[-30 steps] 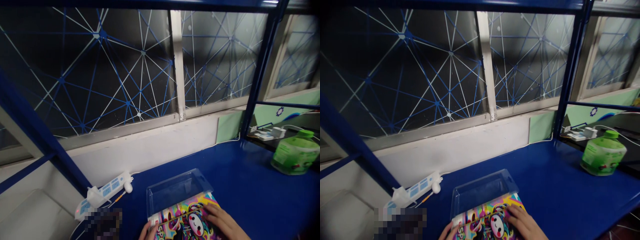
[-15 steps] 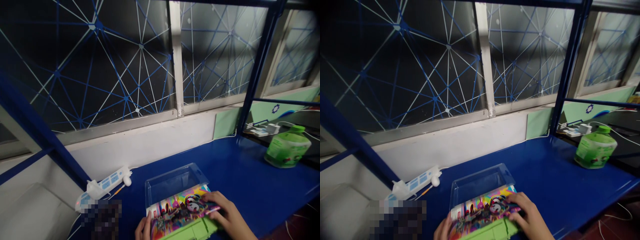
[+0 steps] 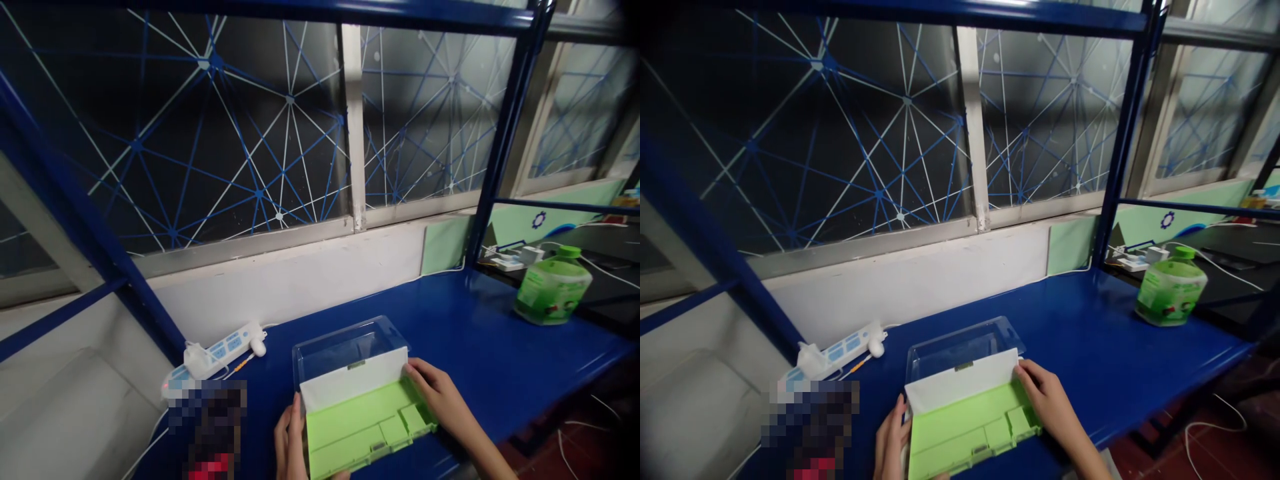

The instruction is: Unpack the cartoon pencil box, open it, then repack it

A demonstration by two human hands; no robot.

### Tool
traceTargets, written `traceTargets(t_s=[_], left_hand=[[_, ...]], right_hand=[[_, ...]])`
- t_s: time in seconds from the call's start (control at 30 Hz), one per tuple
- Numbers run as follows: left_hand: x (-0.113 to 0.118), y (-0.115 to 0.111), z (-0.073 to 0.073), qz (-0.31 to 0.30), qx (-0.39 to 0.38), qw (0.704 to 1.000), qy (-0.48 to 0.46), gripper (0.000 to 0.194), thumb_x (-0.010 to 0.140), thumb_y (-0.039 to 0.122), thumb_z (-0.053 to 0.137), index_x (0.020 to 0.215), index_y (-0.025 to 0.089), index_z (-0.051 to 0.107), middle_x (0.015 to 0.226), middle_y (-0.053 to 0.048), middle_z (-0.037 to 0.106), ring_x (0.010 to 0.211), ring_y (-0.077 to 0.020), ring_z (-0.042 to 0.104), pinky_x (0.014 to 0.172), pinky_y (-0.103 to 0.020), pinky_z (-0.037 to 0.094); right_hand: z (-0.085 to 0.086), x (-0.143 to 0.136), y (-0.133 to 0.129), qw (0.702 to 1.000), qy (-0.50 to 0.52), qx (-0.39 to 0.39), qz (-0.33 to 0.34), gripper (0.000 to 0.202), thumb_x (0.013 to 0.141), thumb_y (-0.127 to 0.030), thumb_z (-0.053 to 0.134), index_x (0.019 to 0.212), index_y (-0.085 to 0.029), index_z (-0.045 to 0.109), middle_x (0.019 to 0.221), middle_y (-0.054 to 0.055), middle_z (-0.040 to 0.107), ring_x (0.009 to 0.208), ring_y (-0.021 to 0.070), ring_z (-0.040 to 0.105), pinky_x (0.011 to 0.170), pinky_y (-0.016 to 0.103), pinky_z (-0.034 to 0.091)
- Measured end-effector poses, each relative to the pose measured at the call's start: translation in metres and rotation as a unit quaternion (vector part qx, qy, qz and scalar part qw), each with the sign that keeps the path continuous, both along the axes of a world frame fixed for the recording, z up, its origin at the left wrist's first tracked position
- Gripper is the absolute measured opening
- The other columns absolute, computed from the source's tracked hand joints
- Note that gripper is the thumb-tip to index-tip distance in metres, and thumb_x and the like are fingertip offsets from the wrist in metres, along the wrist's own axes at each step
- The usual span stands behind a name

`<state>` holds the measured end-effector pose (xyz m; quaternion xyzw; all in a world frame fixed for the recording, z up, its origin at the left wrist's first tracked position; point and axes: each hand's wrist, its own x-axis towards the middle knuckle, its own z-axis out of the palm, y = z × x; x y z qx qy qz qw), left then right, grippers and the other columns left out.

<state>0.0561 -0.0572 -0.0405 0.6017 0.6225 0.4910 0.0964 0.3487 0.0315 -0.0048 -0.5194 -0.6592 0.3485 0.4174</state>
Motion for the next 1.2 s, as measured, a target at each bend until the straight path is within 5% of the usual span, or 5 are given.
traceTargets(t_s=[0.3, 0.5, 0.67, 0.9, 1.2], left_hand=[[-0.006, 0.0, 0.01, 0.017, -0.004, 0.996, -0.092, 0.086, 0.085, 0.05, 0.057, 0.155, 0.025, 0.014, 0.147, -0.017, 0.033, 0.097, -0.0217, 0.069, 0.09, -0.043, 0.059], [-0.019, 0.005, -0.003, -0.007, -0.007, 0.999, -0.041, 0.059, 0.091, 0.055, 0.047, 0.137, 0.018, 0.046, 0.136, -0.016, 0.055, 0.126, -0.0292, 0.056, 0.105, -0.045, 0.048], [-0.024, 0.005, -0.021, -0.048, -0.059, 0.996, -0.054, 0.071, 0.087, 0.056, 0.052, 0.145, 0.019, 0.037, 0.13, -0.014, 0.065, 0.114, -0.0246, 0.067, 0.098, -0.037, 0.053], [-0.018, 0.006, -0.017, 0.002, -0.036, 0.999, -0.009, 0.057, 0.084, 0.049, 0.056, 0.132, 0.019, 0.058, 0.108, -0.012, 0.072, 0.1, -0.0264, 0.07, 0.089, -0.039, 0.055], [-0.02, 0.007, -0.017, 0.028, 0.043, 0.982, 0.184, 0.049, 0.09, 0.062, 0.051, 0.111, 0.022, 0.069, 0.104, -0.01, 0.074, 0.099, -0.0276, 0.065, 0.085, -0.041, 0.051]], right_hand=[[-0.009, 0.01, -0.01, 0.992, -0.071, -0.006, 0.106, 0.091, 0.071, -0.053, 0.08, 0.149, -0.023, 0.045, 0.15, 0.013, 0.05, 0.135, 0.0352, 0.047, 0.115, 0.045, 0.032], [-0.007, 0.005, -0.009, 0.995, -0.054, 0.001, 0.085, 0.054, 0.075, -0.045, 0.078, 0.122, -0.021, 0.065, 0.122, 0.01, 0.069, 0.113, 0.0317, 0.063, 0.099, 0.039, 0.047], [-0.003, 0.002, -0.01, 0.995, -0.076, 0.051, 0.034, 0.033, 0.087, -0.052, 0.063, 0.088, -0.02, 0.065, 0.091, 0.006, 0.069, 0.086, 0.0259, 0.066, 0.079, 0.034, 0.052], [-0.007, 0.0, -0.01, 0.997, -0.045, 0.058, 0.008, 0.047, 0.092, -0.053, 0.058, 0.129, -0.023, 0.055, 0.121, 0.009, 0.069, 0.108, 0.028, 0.065, 0.095, 0.037, 0.05], [-0.006, -0.004, -0.012, 0.974, -0.196, 0.102, -0.045, 0.042, 0.099, -0.052, 0.044, 0.123, -0.019, 0.056, 0.114, 0.012, 0.064, 0.103, 0.0258, 0.065, 0.093, 0.039, 0.05]])
